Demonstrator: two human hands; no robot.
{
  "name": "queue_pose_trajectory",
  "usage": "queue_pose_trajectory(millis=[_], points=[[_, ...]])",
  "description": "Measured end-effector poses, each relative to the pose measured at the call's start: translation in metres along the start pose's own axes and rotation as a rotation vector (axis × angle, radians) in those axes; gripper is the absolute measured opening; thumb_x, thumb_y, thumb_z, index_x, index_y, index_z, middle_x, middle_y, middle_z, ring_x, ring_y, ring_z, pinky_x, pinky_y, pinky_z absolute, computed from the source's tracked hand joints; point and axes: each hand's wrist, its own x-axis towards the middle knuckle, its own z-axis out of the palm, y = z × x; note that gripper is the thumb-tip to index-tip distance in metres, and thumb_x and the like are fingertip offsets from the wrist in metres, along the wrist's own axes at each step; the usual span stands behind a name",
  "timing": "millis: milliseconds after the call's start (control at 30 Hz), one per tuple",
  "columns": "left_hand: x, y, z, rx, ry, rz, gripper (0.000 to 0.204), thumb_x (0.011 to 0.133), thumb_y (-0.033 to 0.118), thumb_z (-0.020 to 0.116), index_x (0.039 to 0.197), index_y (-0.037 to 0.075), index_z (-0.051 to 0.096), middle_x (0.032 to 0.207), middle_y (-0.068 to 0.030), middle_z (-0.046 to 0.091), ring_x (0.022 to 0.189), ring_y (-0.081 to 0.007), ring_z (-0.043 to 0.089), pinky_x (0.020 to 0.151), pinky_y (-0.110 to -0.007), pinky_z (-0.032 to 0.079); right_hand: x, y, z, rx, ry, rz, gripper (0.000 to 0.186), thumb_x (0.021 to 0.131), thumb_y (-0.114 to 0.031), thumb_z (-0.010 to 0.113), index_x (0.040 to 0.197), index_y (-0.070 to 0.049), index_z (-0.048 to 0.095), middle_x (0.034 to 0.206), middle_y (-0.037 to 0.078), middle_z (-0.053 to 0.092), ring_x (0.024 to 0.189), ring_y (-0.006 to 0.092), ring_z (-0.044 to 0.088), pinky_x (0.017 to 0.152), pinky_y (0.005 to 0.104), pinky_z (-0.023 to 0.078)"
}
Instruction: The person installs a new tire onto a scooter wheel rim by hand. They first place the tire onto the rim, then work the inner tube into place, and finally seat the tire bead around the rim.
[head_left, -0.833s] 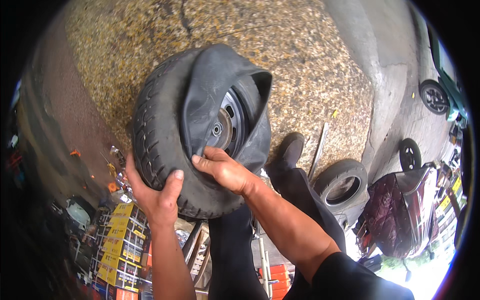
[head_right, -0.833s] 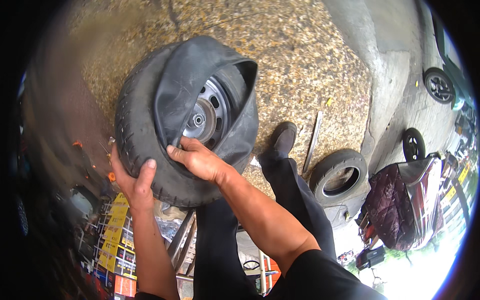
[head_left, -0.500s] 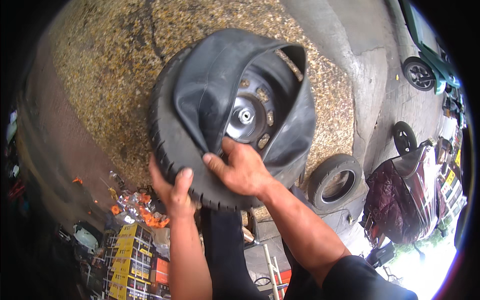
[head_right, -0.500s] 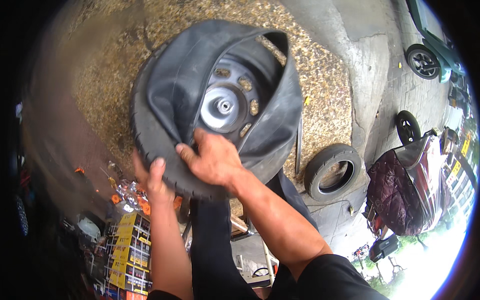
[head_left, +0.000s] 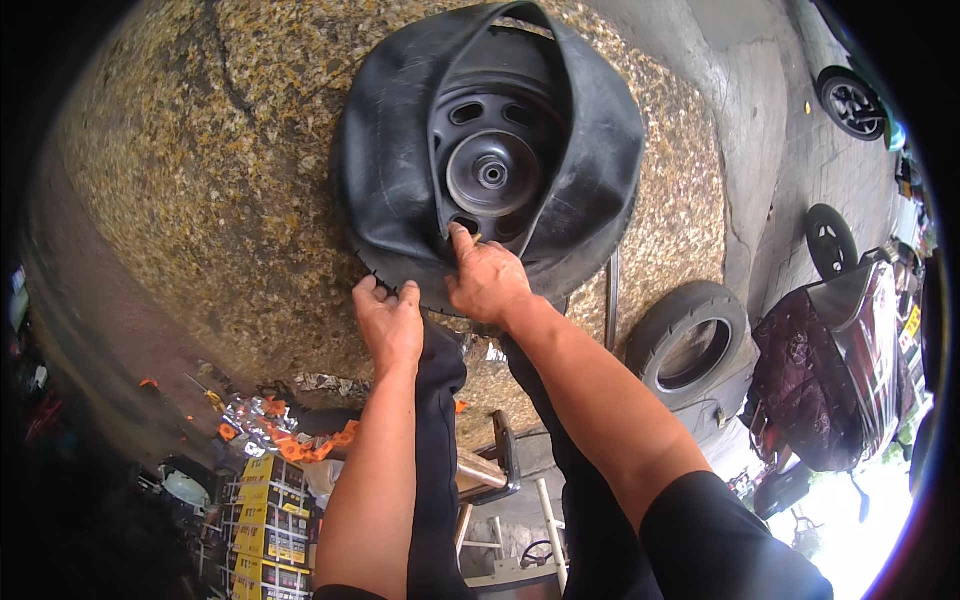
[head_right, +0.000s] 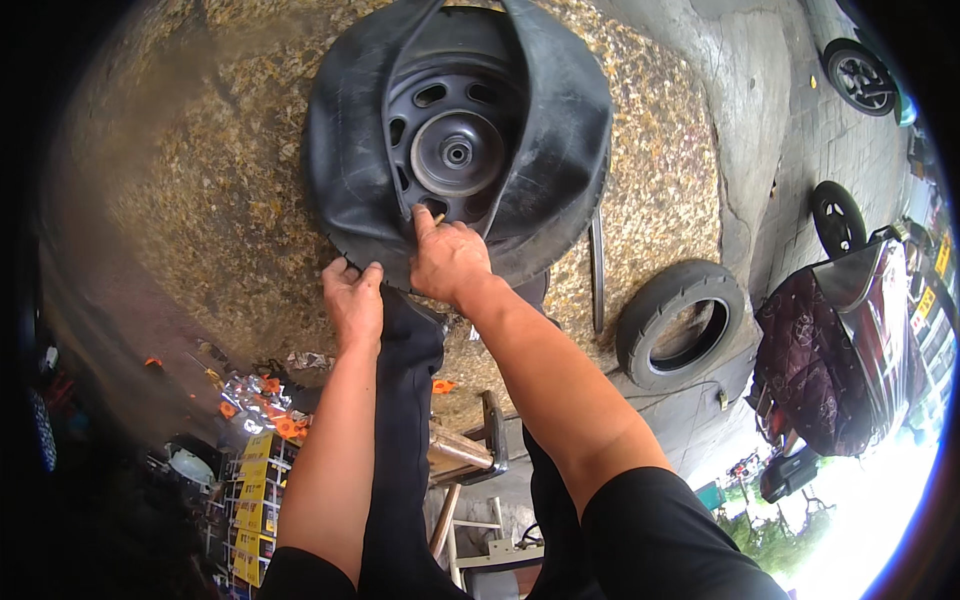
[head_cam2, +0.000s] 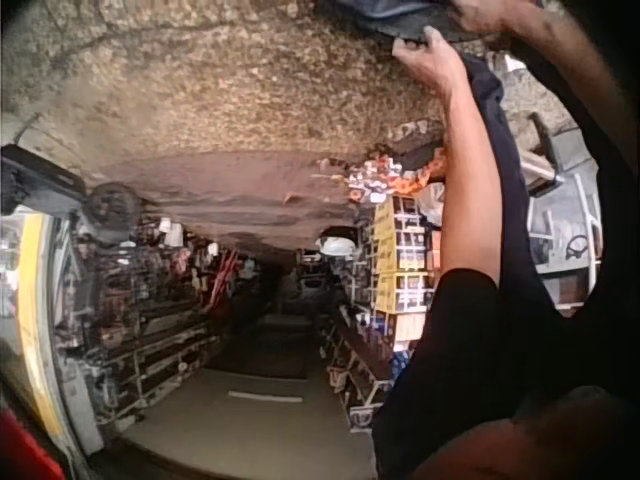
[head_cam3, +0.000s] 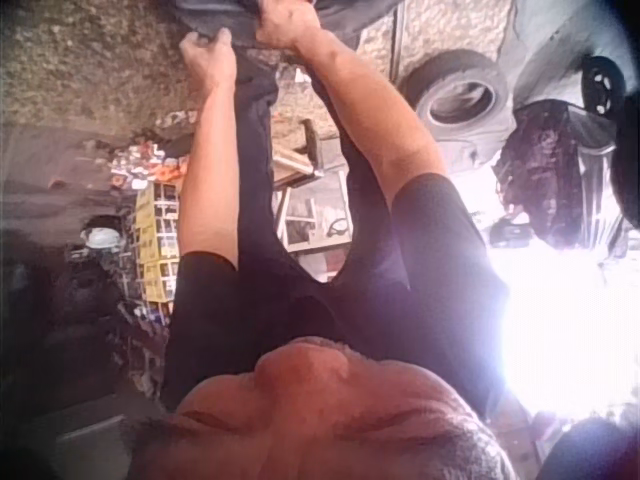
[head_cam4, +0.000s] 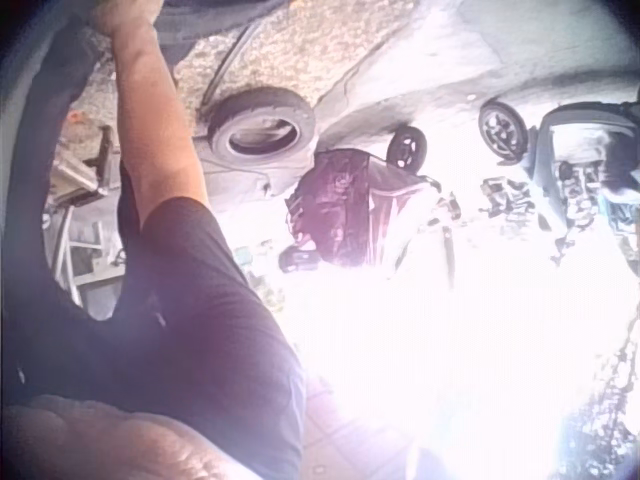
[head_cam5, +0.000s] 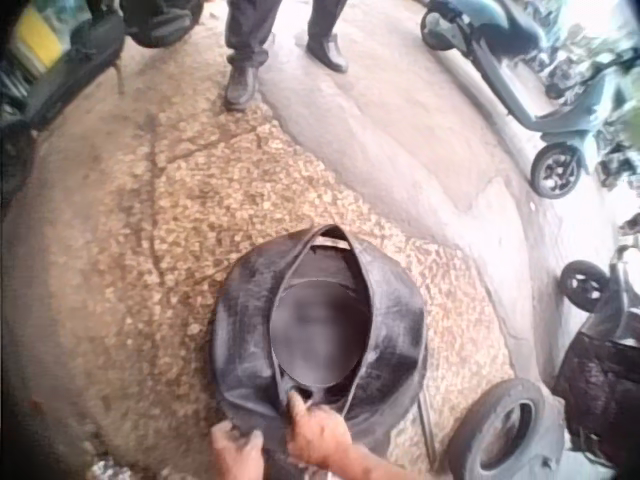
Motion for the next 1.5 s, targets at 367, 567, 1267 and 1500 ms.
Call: queue_pose_trajectory(millis=[367,567,1267,1500], points=[[-0.043,0.028,0.041,1.003,-0.473,0.751,0.035,0.083,0.017,0.071,0.114,0.000,0.067,0.111,-0.0206,0.065,0.111,-0.0374,0.061,0.098,-0.046,0.048,-0.095,0.101,-0.025,0.207,0.327,0.353,0.020,0.085,-0.015,0.071,0.096,0.002,0.067,0.081,0.014,0.069,0.080,0.0356,0.068,0.080,0.0436,0.056],[-0.041,0.025,0.077,1.129,-0.515,0.737,0.045,0.086,0.019,0.071,0.125,0.000,0.062,0.115,-0.0233,0.065,0.109,-0.0408,0.062,0.097,-0.048,0.049,-0.077,0.137,-0.068,0.955,0.230,0.412,0.032,0.091,-0.021,0.076,0.101,0.006,0.063,0.079,0.011,0.069,0.066,0.0167,0.066,0.058,0.0307,0.055],[-0.050,0.026,0.125,1.188,-0.681,0.614,0.045,0.090,0.025,0.066,0.128,0.002,0.060,0.123,-0.0172,0.066,0.114,-0.0348,0.062,0.098,-0.045,0.052,0.007,0.076,-0.117,-0.566,-0.036,-0.014,0.017,0.084,-0.013,0.061,0.088,-0.008,0.078,0.091,0.017,0.075,0.087,0.0357,0.074,0.076,0.0437,0.060],[-0.065,-0.024,0.058,0.819,-0.349,0.620,0.039,0.085,0.015,0.071,0.120,0.000,0.063,0.123,-0.0189,0.064,0.117,-0.0362,0.059,0.102,-0.046,0.047,0.005,0.080,-0.113,-0.581,-0.039,-0.044,0.017,0.087,-0.010,0.057,0.090,-0.006,0.073,0.093,0.017,0.074,0.091,0.0361,0.073,0.080,0.0454,0.059]])
